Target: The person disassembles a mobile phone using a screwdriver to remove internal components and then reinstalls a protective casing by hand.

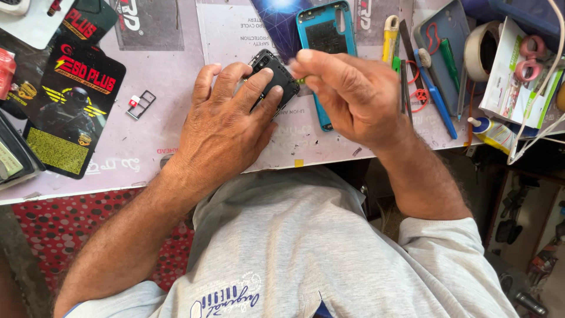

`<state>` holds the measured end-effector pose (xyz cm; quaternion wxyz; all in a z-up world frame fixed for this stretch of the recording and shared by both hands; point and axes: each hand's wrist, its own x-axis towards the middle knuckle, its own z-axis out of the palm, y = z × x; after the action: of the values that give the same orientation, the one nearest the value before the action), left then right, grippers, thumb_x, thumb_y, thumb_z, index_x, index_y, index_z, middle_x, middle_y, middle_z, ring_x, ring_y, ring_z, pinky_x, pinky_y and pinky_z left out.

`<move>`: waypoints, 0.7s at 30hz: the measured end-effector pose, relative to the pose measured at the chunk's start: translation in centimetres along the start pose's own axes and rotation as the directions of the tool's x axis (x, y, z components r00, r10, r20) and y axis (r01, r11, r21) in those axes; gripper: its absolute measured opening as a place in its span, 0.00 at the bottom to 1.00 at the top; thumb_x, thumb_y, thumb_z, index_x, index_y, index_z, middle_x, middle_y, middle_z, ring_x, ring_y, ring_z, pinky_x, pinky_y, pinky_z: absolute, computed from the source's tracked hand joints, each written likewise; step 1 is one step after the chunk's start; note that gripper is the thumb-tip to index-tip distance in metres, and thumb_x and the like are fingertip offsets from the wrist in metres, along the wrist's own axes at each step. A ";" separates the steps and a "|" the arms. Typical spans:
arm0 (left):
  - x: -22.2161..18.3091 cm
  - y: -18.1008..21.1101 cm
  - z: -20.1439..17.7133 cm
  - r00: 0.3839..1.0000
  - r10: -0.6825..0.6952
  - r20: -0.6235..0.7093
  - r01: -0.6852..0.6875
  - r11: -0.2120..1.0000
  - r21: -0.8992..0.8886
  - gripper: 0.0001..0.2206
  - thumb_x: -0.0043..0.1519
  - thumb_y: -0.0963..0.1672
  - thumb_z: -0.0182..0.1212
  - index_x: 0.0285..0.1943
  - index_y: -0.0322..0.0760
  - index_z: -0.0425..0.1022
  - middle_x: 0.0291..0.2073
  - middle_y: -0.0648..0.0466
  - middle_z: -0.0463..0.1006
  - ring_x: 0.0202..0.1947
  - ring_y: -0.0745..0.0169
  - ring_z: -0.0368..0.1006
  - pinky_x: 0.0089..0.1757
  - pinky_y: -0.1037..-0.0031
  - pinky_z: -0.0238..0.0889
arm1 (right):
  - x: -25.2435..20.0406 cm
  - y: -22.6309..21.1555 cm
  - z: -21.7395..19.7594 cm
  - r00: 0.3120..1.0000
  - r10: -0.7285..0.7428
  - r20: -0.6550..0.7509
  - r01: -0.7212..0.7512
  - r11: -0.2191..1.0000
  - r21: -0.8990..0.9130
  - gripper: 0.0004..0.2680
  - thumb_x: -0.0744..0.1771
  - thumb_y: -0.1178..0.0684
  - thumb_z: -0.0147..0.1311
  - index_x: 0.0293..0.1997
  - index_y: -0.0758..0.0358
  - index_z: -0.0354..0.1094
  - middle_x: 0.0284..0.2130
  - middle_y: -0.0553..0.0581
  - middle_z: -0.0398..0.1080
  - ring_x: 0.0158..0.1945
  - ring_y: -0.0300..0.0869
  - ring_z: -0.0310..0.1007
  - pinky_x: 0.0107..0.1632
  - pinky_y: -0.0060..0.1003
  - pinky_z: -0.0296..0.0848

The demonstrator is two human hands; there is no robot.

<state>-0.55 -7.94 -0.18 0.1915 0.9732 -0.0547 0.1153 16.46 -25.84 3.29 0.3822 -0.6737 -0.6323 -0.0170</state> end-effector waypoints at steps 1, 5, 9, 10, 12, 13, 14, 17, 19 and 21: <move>-0.1 0.0 0.0 1.000 0.001 -0.003 -0.001 1.000 0.008 0.19 0.65 0.47 0.67 0.63 0.36 0.77 0.64 0.49 0.68 0.66 0.49 0.60 0.65 0.49 0.48 | -0.1 0.0 0.1 1.000 0.026 -0.013 -0.026 1.000 -0.016 0.14 0.71 0.63 0.65 0.62 0.66 0.65 0.44 0.61 0.78 0.46 0.48 0.82 0.47 0.39 0.81; -0.1 0.1 0.1 1.000 -0.008 0.002 0.008 1.000 -0.009 0.20 0.63 0.48 0.67 0.63 0.36 0.77 0.64 0.49 0.68 0.66 0.47 0.60 0.64 0.48 0.47 | -0.3 0.4 -0.1 1.000 0.014 0.008 -0.015 0.998 0.055 0.13 0.73 0.62 0.59 0.65 0.66 0.62 0.48 0.63 0.75 0.48 0.48 0.81 0.49 0.38 0.81; -0.1 -0.1 0.0 1.000 -0.001 0.003 0.001 1.000 -0.002 0.20 0.65 0.47 0.68 0.64 0.37 0.77 0.64 0.50 0.68 0.67 0.49 0.60 0.65 0.49 0.47 | -0.2 0.3 0.1 0.999 0.039 0.002 -0.038 0.998 -0.041 0.15 0.68 0.58 0.69 0.59 0.67 0.68 0.39 0.60 0.78 0.38 0.48 0.82 0.38 0.41 0.79; -0.1 -0.1 0.0 1.000 0.000 0.003 0.000 1.000 -0.005 0.20 0.64 0.47 0.68 0.64 0.36 0.77 0.64 0.50 0.68 0.66 0.49 0.60 0.65 0.49 0.47 | -0.1 0.3 0.1 1.000 0.026 0.005 -0.025 0.999 -0.040 0.15 0.68 0.58 0.68 0.59 0.67 0.67 0.40 0.60 0.78 0.39 0.48 0.82 0.39 0.41 0.80; -0.2 -0.1 0.1 1.000 0.002 -0.002 -0.002 1.000 -0.011 0.20 0.64 0.47 0.68 0.64 0.36 0.77 0.64 0.49 0.67 0.67 0.48 0.59 0.65 0.48 0.47 | 0.2 0.1 0.0 1.000 0.004 0.016 -0.003 0.999 -0.037 0.15 0.68 0.58 0.67 0.59 0.66 0.66 0.41 0.61 0.77 0.41 0.48 0.82 0.40 0.41 0.80; -0.2 -0.1 0.1 1.000 0.006 -0.008 -0.007 1.000 -0.012 0.21 0.64 0.47 0.68 0.65 0.36 0.77 0.64 0.49 0.67 0.67 0.48 0.59 0.65 0.48 0.47 | 0.2 0.0 0.0 1.000 -0.006 0.021 0.006 0.999 -0.034 0.15 0.69 0.58 0.67 0.60 0.66 0.66 0.42 0.61 0.77 0.42 0.49 0.82 0.41 0.41 0.81; -0.3 -0.1 0.2 1.000 0.010 -0.013 -0.011 1.000 -0.013 0.21 0.64 0.47 0.68 0.65 0.36 0.77 0.65 0.49 0.67 0.67 0.48 0.59 0.66 0.48 0.47 | 0.3 0.0 0.0 1.000 -0.006 0.018 0.007 1.000 -0.031 0.15 0.68 0.58 0.67 0.59 0.66 0.66 0.42 0.61 0.77 0.41 0.49 0.82 0.40 0.41 0.81; -0.2 -0.1 0.3 1.000 -0.005 0.008 0.005 1.000 -0.017 0.20 0.64 0.47 0.67 0.64 0.36 0.77 0.65 0.48 0.68 0.67 0.48 0.60 0.66 0.48 0.47 | 0.7 0.3 0.0 1.000 -0.015 -0.001 0.015 1.000 -0.026 0.15 0.68 0.59 0.67 0.59 0.67 0.66 0.40 0.61 0.77 0.40 0.49 0.82 0.39 0.41 0.80; -0.3 -0.1 0.4 1.000 0.000 0.002 0.000 1.000 -0.008 0.20 0.65 0.47 0.67 0.65 0.37 0.77 0.65 0.49 0.68 0.67 0.50 0.60 0.66 0.48 0.46 | 0.6 0.4 0.1 1.000 -0.015 -0.008 0.015 1.000 -0.020 0.15 0.68 0.59 0.67 0.58 0.67 0.67 0.39 0.62 0.77 0.39 0.49 0.82 0.38 0.40 0.80; -0.3 -0.2 0.3 1.000 0.000 -0.001 0.000 1.000 0.000 0.20 0.66 0.47 0.66 0.65 0.37 0.77 0.65 0.49 0.68 0.66 0.51 0.60 0.66 0.49 0.47 | 0.4 0.4 0.2 1.000 -0.015 0.000 0.015 1.000 -0.015 0.14 0.69 0.60 0.66 0.60 0.65 0.66 0.41 0.61 0.78 0.41 0.48 0.82 0.39 0.38 0.80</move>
<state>-0.72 -7.90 -0.61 0.1915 0.9731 -0.0546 0.1155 16.78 -25.37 3.18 0.3773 -0.6717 -0.6371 -0.0246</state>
